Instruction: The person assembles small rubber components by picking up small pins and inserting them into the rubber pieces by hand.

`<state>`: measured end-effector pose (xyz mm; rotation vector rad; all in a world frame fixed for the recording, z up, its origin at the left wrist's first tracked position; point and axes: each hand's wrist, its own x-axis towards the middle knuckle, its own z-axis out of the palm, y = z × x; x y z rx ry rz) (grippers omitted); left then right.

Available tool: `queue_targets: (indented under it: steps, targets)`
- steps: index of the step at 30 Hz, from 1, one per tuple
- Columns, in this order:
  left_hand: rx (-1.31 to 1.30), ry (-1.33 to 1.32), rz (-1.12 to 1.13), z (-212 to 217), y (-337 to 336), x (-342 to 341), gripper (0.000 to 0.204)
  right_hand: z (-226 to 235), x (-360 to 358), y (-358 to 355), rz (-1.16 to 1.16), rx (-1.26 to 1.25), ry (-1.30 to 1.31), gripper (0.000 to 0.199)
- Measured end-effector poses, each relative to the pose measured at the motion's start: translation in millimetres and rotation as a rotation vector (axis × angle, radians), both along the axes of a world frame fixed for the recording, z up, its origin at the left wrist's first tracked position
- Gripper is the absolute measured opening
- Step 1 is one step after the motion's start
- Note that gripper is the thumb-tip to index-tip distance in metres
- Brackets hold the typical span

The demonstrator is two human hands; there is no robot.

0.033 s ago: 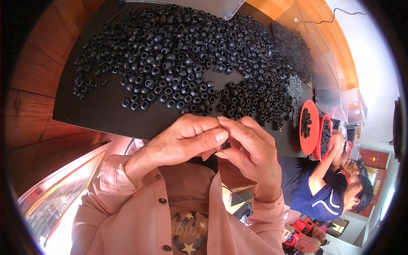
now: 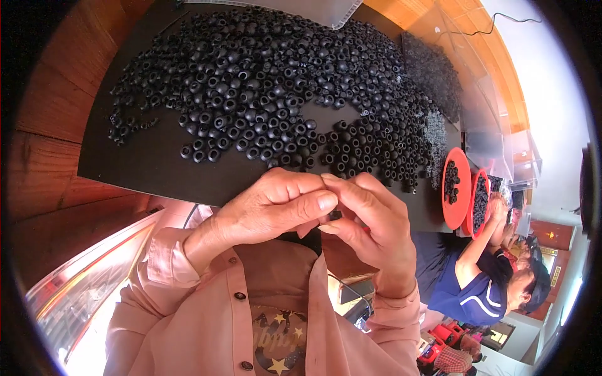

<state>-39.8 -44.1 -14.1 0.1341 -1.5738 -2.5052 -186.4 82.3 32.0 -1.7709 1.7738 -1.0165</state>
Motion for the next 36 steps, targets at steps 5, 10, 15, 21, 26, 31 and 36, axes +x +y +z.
queue_targets:
  steps: [5,10,15,21,26,31,36]
  targets:
    - [0.029,0.059,0.026,-4,2,-2,0.031,4,4,0,0.022,-0.066,0.074,0.042]
    - [-0.056,0.030,0.131,-8,4,-1,0.036,1,11,-5,-0.027,-0.137,0.070,0.033]
    - [-0.086,0.039,0.158,-9,5,-1,0.037,-4,13,-6,-0.048,-0.178,0.070,0.026]
    - [-0.097,0.041,0.158,-8,4,-1,0.037,-8,13,-9,-0.016,-0.195,0.055,0.024]
    - [-0.086,0.040,0.138,-7,2,0,0.037,-9,18,-8,-0.037,-0.250,0.026,0.025]
    - [-0.020,-0.053,0.128,-2,0,0,0.037,-6,15,-4,-0.034,-0.213,0.092,0.032]
    - [0.076,-0.027,0.067,1,-1,0,0.033,-9,14,-2,-0.039,-0.209,0.114,0.039]
